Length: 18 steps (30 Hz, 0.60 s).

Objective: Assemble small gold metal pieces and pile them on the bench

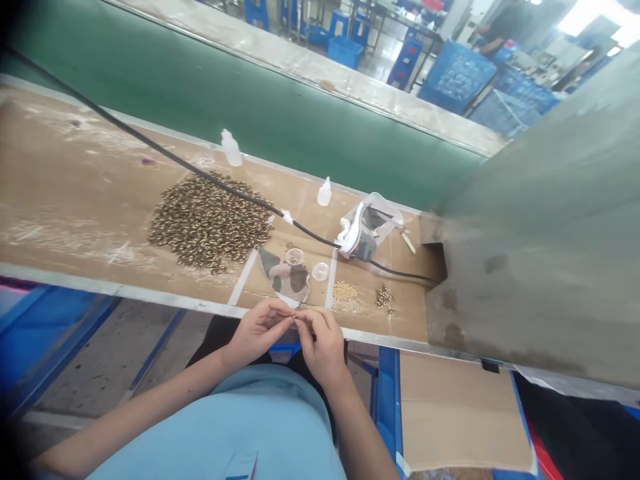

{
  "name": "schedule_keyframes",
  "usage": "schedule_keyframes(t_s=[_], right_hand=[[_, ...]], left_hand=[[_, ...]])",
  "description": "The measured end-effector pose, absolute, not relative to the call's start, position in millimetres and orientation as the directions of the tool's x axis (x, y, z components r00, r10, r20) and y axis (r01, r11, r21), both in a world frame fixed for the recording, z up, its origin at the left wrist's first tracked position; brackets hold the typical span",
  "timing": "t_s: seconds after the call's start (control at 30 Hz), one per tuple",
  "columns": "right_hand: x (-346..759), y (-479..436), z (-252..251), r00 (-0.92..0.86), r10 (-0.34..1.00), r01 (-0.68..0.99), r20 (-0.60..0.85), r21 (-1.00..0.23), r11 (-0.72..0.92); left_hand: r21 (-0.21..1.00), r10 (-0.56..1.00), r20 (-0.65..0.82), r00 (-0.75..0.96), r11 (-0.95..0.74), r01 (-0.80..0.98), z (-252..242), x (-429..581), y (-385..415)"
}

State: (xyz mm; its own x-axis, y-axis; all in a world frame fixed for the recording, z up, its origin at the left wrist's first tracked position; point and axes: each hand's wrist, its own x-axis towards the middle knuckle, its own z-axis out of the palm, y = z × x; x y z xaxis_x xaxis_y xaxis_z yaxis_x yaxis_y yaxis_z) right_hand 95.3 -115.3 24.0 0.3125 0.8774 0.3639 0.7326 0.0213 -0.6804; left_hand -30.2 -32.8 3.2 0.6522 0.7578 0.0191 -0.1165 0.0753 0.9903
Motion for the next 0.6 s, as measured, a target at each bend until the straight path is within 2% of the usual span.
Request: schedule_keyframes(t_s=[0.33,0.43,0.6], right_hand=[[100.8,-124.8,20.1,0.376,0.882,0.692,0.283,-0.719,-0.064],[109.2,-127.2,16.3,0.41,0.868,0.701,0.279,-0.705,-0.104],[139.9,-136.6,10.3,0.548,0.778,0.725,0.306,-0.637,-0.26]], left_hand=[[0.99,0.73,-0.064,0.681,0.133,-0.049,4.9,-16.3,-36.5],[0.991,0.726,-0.091,0.681,0.135,-0.011,7.2,-12.8,-33.7],[0.992,0.722,-0.127,0.681,0.104,0.075,10.9,-11.5,-30.6]])
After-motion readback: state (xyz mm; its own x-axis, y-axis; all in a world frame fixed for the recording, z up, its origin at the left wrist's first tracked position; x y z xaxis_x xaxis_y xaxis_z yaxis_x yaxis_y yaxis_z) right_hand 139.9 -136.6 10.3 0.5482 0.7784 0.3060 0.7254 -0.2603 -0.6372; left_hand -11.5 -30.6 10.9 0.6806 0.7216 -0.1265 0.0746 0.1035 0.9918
